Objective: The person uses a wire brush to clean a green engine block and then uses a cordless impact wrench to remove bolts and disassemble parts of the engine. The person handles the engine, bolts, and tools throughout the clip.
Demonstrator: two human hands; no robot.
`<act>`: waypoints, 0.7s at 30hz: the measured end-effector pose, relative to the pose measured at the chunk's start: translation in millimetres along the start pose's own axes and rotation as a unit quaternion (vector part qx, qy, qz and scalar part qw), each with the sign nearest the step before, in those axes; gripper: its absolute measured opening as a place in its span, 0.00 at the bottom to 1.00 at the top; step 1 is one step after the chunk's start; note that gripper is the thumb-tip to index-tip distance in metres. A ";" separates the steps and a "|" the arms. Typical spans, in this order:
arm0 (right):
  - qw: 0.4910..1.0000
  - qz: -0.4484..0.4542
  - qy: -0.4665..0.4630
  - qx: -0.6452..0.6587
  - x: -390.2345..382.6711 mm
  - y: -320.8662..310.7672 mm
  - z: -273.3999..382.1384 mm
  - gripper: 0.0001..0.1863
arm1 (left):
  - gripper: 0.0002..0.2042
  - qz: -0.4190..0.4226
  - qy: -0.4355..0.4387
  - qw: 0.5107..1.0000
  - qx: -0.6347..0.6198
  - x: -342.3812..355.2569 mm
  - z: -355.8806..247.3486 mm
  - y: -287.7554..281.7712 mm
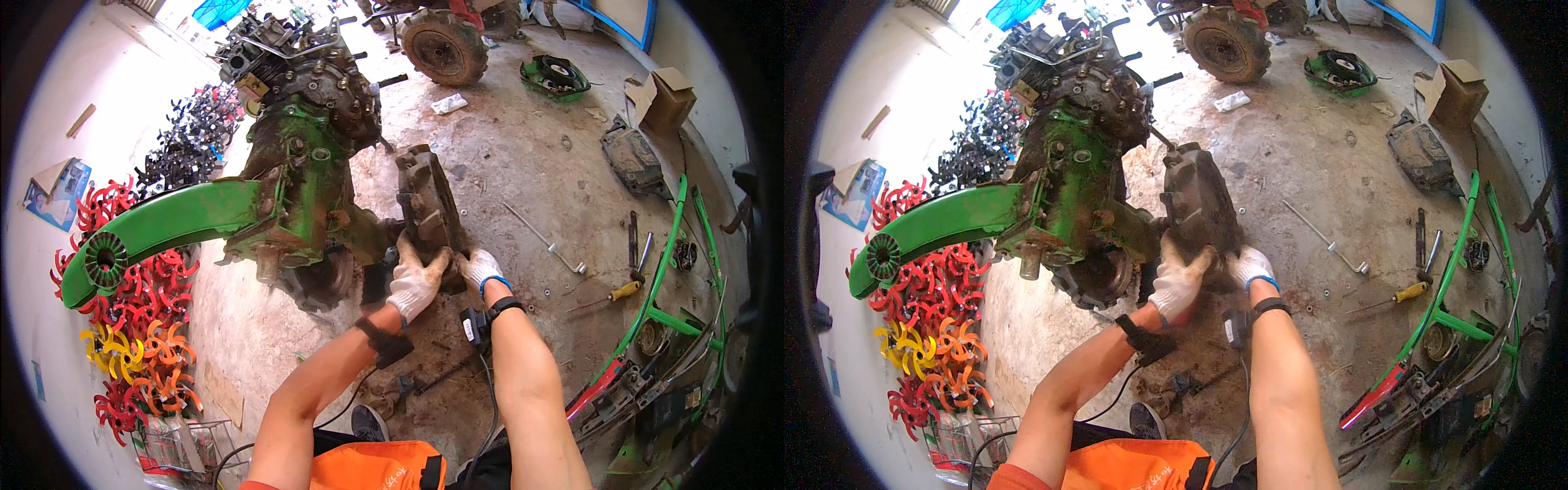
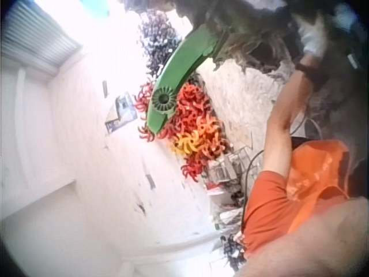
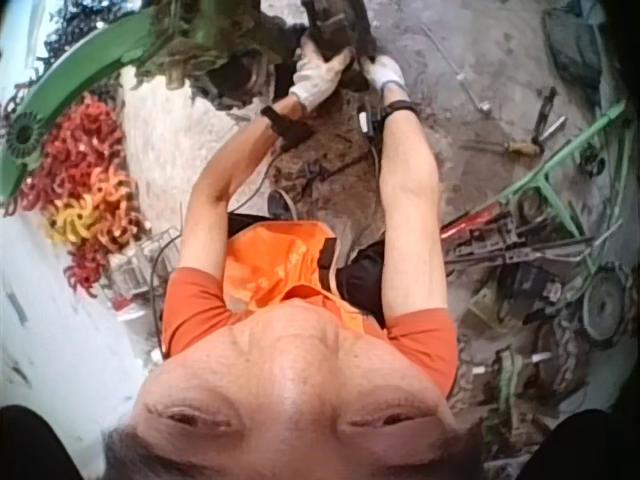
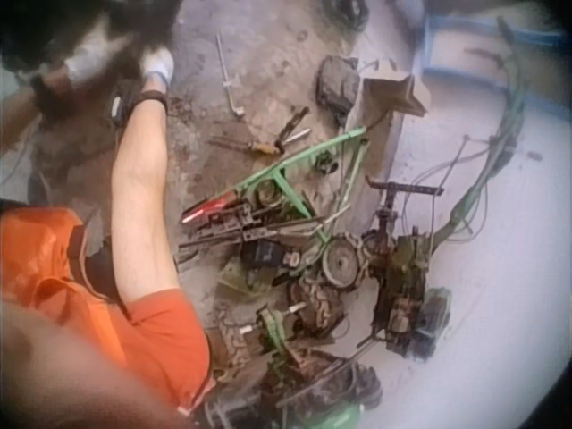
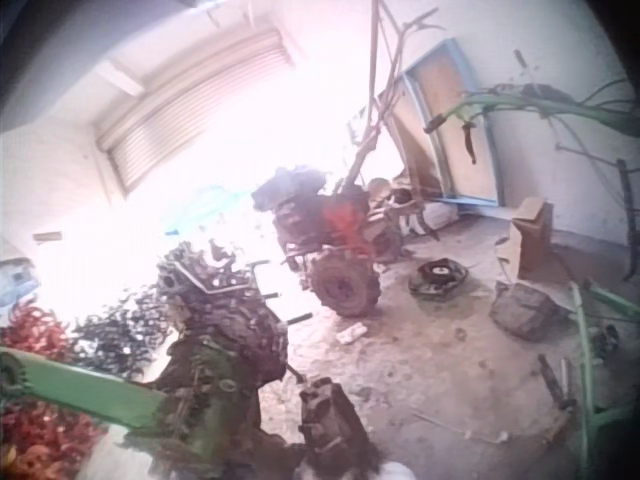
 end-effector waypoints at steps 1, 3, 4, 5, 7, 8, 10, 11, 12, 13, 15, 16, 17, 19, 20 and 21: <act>1.000 0.007 0.008 -0.002 0.2 0.2 -0.6 0.29 | 0.54 0.005 -0.001 1.000 -0.003 1.1 1.7 0.2; 1.000 0.020 0.017 -0.002 -1.9 -0.8 -1.3 0.30 | 0.58 -0.020 -0.031 0.997 0.071 3.0 9.4 -1.6; 1.000 0.013 0.011 -0.009 -3.1 -2.5 0.5 0.30 | 0.59 -0.018 -0.011 0.998 0.061 3.3 9.7 -0.6; 1.000 0.016 0.016 -0.022 -4.2 -4.1 0.9 0.29 | 0.60 -0.022 -0.008 0.999 0.047 4.4 11.0 0.2; 0.999 0.016 0.007 -0.028 -7.3 -9.7 1.7 0.29 | 0.59 -0.022 -0.003 1.000 0.007 4.9 12.7 1.6; 1.000 -0.017 -0.009 -0.008 -10.1 -13.8 4.4 0.29 | 0.58 -0.027 0.008 0.999 0.021 5.3 11.2 1.3; 0.999 -0.029 -0.011 -0.015 -13.6 -17.8 5.1 0.29 | 0.56 -0.019 0.007 1.000 -0.001 4.0 10.2 0.7; 0.999 -0.025 -0.007 -0.029 -14.7 -18.3 5.1 0.29 | 0.55 -0.025 -0.003 0.999 0.023 3.0 10.2 -0.4; 1.000 -0.020 -0.015 -0.009 -16.9 -19.5 4.6 0.28 | 0.55 -0.018 -0.010 0.999 0.028 3.2 9.3 -0.3; 1.000 -0.021 -0.013 -0.008 -17.8 -20.7 5.0 0.28 | 0.55 -0.012 -0.013 1.000 0.025 2.7 8.0 -0.7; 1.000 -0.022 -0.011 -0.007 -19.7 -22.4 6.2 0.28 | 0.55 -0.021 0.003 0.999 0.046 2.6 3.0 -1.8; 1.000 -0.005 -0.007 0.008 -19.7 -21.2 7.2 0.28 | 0.55 -0.020 -0.014 0.998 0.059 2.7 3.6 -1.8; 1.000 -0.014 -0.026 -0.003 -19.8 -22.6 11.7 0.28 | 0.55 -0.028 -0.008 0.997 0.076 2.5 1.9 -3.2; 0.999 -0.015 -0.043 -0.025 -20.0 -23.2 17.8 0.27 | 0.56 -0.027 -0.044 0.992 0.115 1.3 5.1 -4.0; 0.999 -0.004 -0.021 -0.035 -20.8 -21.1 16.4 0.26 | 0.57 -0.014 -0.023 0.995 0.098 1.1 2.9 -3.9; 0.999 0.007 -0.016 -0.029 -21.4 -19.2 16.7 0.26 | 0.58 -0.007 -0.033 0.995 0.093 2.0 3.5 -3.8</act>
Point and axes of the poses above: each hand's wrist, its own x-axis towards the middle knuckle, its own y-axis out of the palm, z = x × y, the point moved 6 cm from there along x, towards the middle knuckle, and after that the axes turned 6 degrees about -x, right-handed, at the moved point
